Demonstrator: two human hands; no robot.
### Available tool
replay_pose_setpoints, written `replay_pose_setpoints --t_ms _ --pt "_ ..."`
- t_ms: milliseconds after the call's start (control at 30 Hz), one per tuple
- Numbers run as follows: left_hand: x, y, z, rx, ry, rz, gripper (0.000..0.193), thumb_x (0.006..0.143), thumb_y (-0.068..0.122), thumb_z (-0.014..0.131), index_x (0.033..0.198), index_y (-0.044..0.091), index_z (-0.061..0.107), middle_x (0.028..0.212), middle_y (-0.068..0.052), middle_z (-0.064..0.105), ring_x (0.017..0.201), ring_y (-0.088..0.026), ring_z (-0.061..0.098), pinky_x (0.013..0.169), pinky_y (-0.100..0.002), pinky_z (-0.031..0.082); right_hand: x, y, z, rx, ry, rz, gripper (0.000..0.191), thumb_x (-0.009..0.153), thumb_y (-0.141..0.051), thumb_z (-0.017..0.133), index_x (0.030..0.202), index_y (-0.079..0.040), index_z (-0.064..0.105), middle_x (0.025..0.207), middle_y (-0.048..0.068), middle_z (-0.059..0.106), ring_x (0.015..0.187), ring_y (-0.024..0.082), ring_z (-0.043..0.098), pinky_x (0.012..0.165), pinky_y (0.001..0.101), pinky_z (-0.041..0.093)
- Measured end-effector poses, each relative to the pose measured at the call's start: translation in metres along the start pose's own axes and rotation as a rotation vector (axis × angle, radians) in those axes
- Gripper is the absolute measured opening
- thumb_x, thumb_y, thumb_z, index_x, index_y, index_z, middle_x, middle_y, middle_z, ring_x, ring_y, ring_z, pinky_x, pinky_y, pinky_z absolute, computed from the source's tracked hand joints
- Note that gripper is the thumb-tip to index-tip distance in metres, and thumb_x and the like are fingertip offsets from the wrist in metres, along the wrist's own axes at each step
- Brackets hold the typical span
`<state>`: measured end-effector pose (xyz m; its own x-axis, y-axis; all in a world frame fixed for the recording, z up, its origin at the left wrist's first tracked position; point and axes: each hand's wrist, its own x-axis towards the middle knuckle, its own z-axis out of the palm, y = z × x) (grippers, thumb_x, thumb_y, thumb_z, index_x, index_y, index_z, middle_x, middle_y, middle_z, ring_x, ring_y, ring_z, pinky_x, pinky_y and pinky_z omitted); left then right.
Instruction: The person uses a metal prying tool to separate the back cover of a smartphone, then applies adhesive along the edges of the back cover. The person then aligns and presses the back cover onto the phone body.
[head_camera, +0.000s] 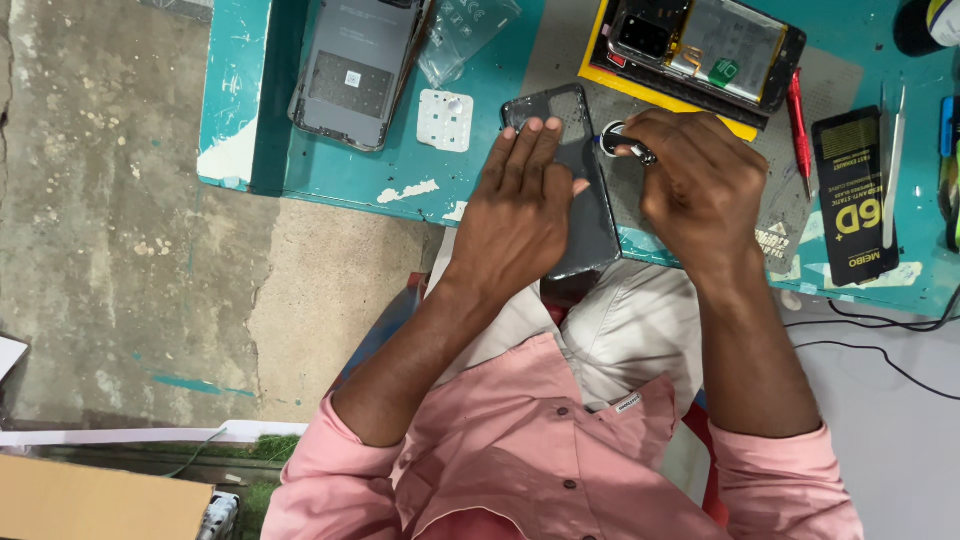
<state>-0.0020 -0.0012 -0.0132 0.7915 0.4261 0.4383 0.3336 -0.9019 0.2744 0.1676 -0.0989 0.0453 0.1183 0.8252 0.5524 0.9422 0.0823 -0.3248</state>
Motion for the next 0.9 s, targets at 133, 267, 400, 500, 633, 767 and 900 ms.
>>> replay_pose_setpoints --t_ms 133,267,400,500,633,767,900 --pt "0.003 -0.002 0.003 -0.024 0.015 -0.007 0.034 0.110 0.029 0.055 0.094 0.000 0.061 0.138 -0.032 0.062 0.137 -0.040 0.057 0.120 -0.052 0.039 0.005 0.001 0.001 -0.004 0.006 0.000 0.036 0.082 0.022 0.060 0.108 0.001 0.072 0.108 0.010 0.076 0.097 0.023 0.075 0.084 0.0332 0.062" --pt "0.002 -0.002 0.004 -0.035 0.010 -0.001 0.034 0.109 0.029 0.055 0.092 0.001 0.061 0.138 -0.032 0.062 0.138 -0.040 0.056 0.120 -0.052 0.039 0.011 0.003 0.005 -0.022 0.017 -0.019 0.038 0.082 0.024 0.060 0.109 0.001 0.073 0.109 0.010 0.077 0.100 0.023 0.076 0.086 0.0326 0.062" --pt "0.001 -0.003 0.006 -0.061 0.012 -0.003 0.036 0.110 0.030 0.054 0.093 0.000 0.061 0.139 -0.032 0.062 0.139 -0.040 0.054 0.120 -0.052 0.039 0.016 0.003 0.006 -0.040 0.018 -0.037 0.039 0.080 0.021 0.061 0.111 0.002 0.074 0.111 0.013 0.076 0.101 0.027 0.075 0.088 0.0373 0.062" --pt "0.002 -0.003 0.008 -0.043 0.000 0.003 0.036 0.111 0.031 0.054 0.092 0.001 0.061 0.138 -0.033 0.061 0.139 -0.040 0.054 0.120 -0.052 0.039 0.020 0.004 0.006 -0.042 0.009 -0.042 0.040 0.078 0.024 0.058 0.107 0.002 0.074 0.108 0.012 0.077 0.098 0.024 0.076 0.084 0.0338 0.062" --pt "0.001 -0.003 0.009 -0.034 0.022 0.007 0.037 0.111 0.032 0.054 0.092 0.000 0.061 0.138 -0.033 0.062 0.139 -0.040 0.055 0.119 -0.052 0.040 0.024 0.005 0.008 -0.062 0.012 -0.055 0.037 0.083 0.024 0.060 0.108 0.001 0.075 0.107 0.011 0.078 0.098 0.022 0.077 0.083 0.0316 0.063" --pt "0.001 -0.002 0.008 -0.028 0.009 0.006 0.037 0.111 0.031 0.054 0.091 0.001 0.061 0.137 -0.033 0.062 0.138 -0.040 0.055 0.120 -0.053 0.040 0.019 0.005 0.006 -0.047 0.011 -0.049 0.037 0.080 0.023 0.061 0.107 0.001 0.074 0.107 0.011 0.077 0.098 0.023 0.076 0.084 0.0330 0.063" --pt "0.002 -0.002 0.007 -0.039 0.009 0.004 0.037 0.111 0.031 0.054 0.092 0.000 0.061 0.136 -0.033 0.062 0.137 -0.041 0.056 0.120 -0.053 0.040 0.013 0.004 0.003 -0.041 -0.010 -0.026 0.041 0.077 0.024 0.059 0.108 0.001 0.073 0.107 0.011 0.077 0.100 0.024 0.076 0.086 0.0332 0.062"
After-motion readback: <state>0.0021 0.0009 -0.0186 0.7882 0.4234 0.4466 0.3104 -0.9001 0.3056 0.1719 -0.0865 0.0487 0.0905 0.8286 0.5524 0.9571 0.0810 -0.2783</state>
